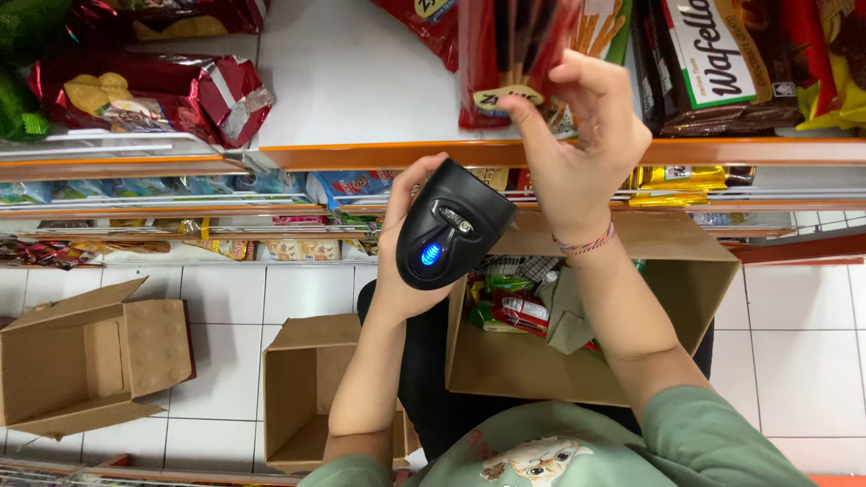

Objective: The person sits on the floor in a store aisle and restocks shelves with various snack items. They take packaged snacks from a cardboard box on their lap, scan the barcodes with a handheld scanner, wipe the packages with a cloth, and place them on the shelf.

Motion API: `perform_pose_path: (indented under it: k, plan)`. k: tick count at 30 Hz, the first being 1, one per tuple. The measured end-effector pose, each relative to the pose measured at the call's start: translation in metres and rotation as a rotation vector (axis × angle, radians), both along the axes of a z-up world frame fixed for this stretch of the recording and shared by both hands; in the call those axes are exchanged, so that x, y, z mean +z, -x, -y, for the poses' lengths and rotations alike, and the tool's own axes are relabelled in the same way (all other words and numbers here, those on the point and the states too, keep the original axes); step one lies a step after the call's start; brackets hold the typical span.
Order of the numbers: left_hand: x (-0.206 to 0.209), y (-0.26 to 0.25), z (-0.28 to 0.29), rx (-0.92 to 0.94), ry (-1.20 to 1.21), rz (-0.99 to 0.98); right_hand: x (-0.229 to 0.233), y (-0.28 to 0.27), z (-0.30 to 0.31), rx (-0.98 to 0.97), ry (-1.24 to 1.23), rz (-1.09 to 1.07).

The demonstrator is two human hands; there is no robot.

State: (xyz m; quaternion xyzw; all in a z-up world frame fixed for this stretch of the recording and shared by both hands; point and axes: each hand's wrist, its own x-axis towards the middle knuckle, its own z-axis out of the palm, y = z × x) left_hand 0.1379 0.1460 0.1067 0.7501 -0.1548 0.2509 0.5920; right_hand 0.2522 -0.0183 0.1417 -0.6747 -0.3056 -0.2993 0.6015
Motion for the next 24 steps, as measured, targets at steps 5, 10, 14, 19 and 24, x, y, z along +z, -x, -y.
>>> perform_pose_path:
  k: [5,10,14,19,24]
  plan:
    - [0.0,-0.013,0.0,-0.016,-0.01,-0.039,0.004,0.0,-0.003,-0.165,0.166,0.001]
    - [-0.001,-0.019,0.003,-0.082,0.027,-0.122,-0.002,-0.005,-0.004,-0.252,0.288,0.058]
    - [-0.003,-0.022,0.003,-0.084,0.005,-0.097,-0.001,0.003,0.002,-0.246,0.458,0.03]
    - [-0.003,-0.019,0.003,-0.089,0.011,-0.109,0.007,0.016,0.003,-0.214,0.527,0.01]
    - [-0.002,-0.006,0.01,-0.075,0.037,-0.056,0.016,0.027,0.004,-0.225,0.631,-0.007]
